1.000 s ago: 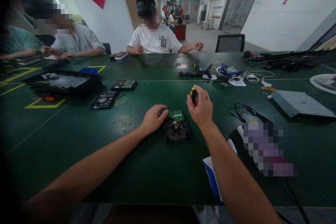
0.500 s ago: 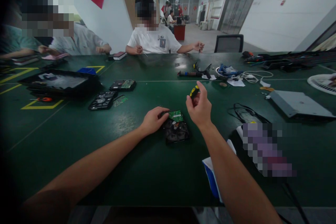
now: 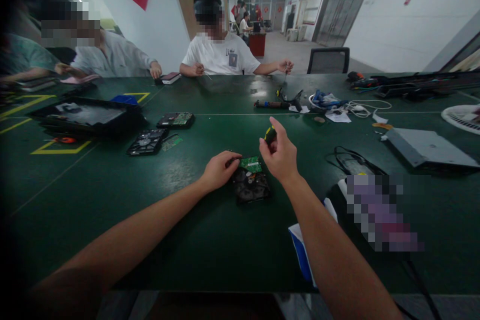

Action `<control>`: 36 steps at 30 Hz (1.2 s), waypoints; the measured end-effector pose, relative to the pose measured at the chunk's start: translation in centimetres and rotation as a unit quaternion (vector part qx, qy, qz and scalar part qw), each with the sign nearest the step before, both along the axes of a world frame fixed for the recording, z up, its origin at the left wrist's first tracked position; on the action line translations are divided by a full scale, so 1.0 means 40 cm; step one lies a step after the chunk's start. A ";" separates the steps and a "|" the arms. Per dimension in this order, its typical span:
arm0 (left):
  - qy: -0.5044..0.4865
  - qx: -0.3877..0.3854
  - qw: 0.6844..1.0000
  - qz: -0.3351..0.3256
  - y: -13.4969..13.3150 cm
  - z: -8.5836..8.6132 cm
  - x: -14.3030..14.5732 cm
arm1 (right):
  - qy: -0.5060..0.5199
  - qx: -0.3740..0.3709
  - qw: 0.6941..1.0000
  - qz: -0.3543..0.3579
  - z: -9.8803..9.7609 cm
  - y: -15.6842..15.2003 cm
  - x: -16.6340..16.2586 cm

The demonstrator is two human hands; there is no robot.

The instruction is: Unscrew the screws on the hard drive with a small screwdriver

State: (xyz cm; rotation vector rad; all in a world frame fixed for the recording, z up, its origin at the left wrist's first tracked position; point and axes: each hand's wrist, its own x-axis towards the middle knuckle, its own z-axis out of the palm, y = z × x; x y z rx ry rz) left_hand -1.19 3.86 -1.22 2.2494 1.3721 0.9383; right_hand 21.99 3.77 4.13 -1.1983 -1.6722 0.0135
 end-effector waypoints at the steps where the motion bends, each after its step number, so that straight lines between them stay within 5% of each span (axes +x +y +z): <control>1: 0.000 0.001 1.000 0.000 0.000 0.000 0.000 | 0.001 -0.004 1.000 0.003 -0.001 -0.001 -0.001; 14: 0.003 -0.011 1.000 0.018 -0.007 0.001 0.000 | -0.034 -0.006 0.999 0.006 0.000 0.005 0.007; 24: 0.095 -0.038 0.988 -0.116 -0.077 0.073 -0.070 | -0.006 0.052 0.999 -0.004 -0.024 0.026 0.004; 36: 0.179 0.002 0.973 -0.147 -0.098 0.036 -0.095 | -0.012 0.079 0.996 0.023 -0.015 0.016 -0.006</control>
